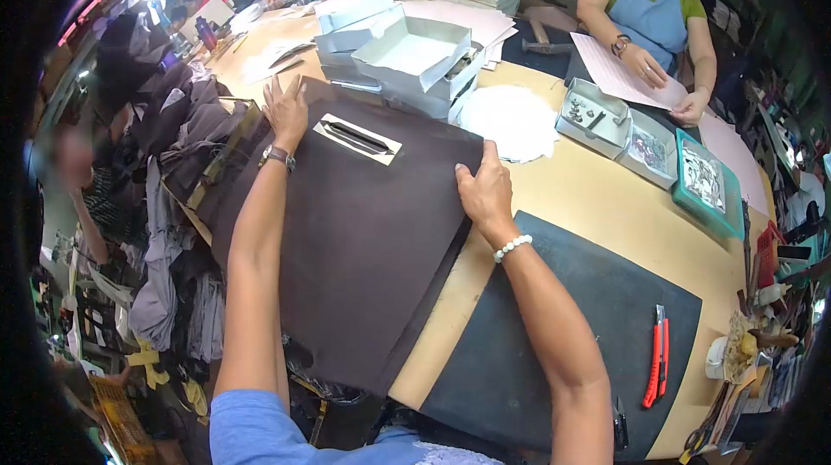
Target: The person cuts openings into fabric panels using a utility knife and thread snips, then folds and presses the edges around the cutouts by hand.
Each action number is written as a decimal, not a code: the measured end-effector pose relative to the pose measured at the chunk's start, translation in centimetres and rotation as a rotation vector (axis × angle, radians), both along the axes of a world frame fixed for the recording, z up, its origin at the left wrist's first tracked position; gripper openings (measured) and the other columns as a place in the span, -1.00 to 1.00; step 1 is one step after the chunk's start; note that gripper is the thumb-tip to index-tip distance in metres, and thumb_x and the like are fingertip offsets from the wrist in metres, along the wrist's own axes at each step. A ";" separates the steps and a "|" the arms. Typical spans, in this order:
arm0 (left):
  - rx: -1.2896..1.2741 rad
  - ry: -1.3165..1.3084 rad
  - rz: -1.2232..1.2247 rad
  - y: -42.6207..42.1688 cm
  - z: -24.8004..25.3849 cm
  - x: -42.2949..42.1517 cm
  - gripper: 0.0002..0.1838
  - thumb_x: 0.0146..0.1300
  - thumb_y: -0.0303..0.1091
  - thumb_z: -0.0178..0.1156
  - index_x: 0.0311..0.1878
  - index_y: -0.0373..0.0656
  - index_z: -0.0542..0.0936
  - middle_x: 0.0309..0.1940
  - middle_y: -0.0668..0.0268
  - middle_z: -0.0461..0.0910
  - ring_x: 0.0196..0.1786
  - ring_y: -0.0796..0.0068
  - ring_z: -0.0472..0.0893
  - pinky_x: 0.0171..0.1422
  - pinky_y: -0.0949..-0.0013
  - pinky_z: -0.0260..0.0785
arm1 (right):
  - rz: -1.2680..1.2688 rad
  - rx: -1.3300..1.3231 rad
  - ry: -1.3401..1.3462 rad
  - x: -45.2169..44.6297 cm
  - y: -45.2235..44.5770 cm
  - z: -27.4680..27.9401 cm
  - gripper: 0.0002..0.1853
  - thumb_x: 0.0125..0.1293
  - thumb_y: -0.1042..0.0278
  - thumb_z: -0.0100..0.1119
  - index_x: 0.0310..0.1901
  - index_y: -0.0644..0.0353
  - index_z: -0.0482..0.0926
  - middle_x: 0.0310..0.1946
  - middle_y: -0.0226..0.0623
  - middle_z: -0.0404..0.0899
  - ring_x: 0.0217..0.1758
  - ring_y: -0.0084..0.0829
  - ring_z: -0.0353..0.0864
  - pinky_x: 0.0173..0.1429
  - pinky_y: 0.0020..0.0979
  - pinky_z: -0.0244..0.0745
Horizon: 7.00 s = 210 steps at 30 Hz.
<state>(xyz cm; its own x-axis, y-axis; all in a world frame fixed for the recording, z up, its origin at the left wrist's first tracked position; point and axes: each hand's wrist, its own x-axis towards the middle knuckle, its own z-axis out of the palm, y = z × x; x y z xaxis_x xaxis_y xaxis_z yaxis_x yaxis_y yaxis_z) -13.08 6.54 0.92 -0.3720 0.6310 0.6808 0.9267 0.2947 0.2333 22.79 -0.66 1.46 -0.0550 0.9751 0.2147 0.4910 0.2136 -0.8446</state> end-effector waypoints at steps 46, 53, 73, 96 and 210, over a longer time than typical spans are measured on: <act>-0.691 -0.084 -0.198 -4.6 -0.2 12.0 -0.06 0.03 0.50 -0.08 0.27 -0.09 0.42 0.35 0.09 0.24 0.47 0.04 0.03 0.42 -0.30 -0.37 | 0.165 0.148 -0.277 3.4 -3.4 -3.3 -0.30 0.00 0.50 0.33 0.24 0.25 0.31 -0.07 -0.02 0.58 -0.04 -0.10 0.59 0.08 -0.24 0.48; -0.746 0.652 -0.549 0.7 -5.1 4.7 -0.45 0.36 -0.41 -0.24 0.36 0.39 0.25 0.27 0.16 0.36 0.25 0.14 0.39 0.31 0.17 0.23 | -0.060 0.506 -0.504 10.0 -15.4 4.3 -0.32 0.04 0.20 0.35 0.21 0.16 0.32 0.19 -0.03 0.32 0.34 0.02 0.19 0.36 0.09 0.07; -0.040 -0.362 -0.999 -9.2 -0.6 19.5 -0.46 0.45 -0.19 -0.20 0.40 -0.24 0.14 0.42 0.11 0.08 0.47 0.18 0.04 0.50 0.17 -0.12 | -1.993 -1.040 -0.545 43.0 -58.0 -15.2 -0.39 0.27 -0.12 0.01 0.20 0.18 0.37 0.28 -0.11 0.25 0.38 -0.06 0.15 0.29 0.32 0.03; -0.551 -2.166 -1.040 -32.0 2.9 36.8 -0.23 0.29 0.21 -0.22 0.40 -0.17 0.14 0.37 0.07 0.18 0.42 0.11 0.13 0.49 0.07 -0.18 | 0.766 0.359 0.149 15.9 -29.6 5.7 -0.83 -0.07 0.38 0.16 -0.64 0.26 0.41 -0.06 -0.10 0.56 0.23 0.00 0.38 0.30 0.32 -0.02; -0.386 -0.070 -0.936 -27.4 1.0 38.2 -0.18 0.08 0.10 0.27 0.29 -0.25 0.29 0.28 -0.03 0.29 0.40 -0.03 0.14 0.40 -0.22 -0.06 | -0.664 -0.058 -0.556 29.1 -26.5 2.4 -0.64 0.14 0.28 0.29 -0.11 0.37 0.53 -0.30 -0.11 0.56 -0.22 -0.19 0.56 -0.06 -0.25 0.44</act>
<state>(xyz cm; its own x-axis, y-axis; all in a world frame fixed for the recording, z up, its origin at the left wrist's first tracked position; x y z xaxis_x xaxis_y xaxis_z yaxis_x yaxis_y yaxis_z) 25.09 -20.86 1.94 0.3532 0.8616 0.3646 0.8121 -0.4759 0.3378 51.92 -27.17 3.82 0.4475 0.8512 0.2741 0.8434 -0.2998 -0.4459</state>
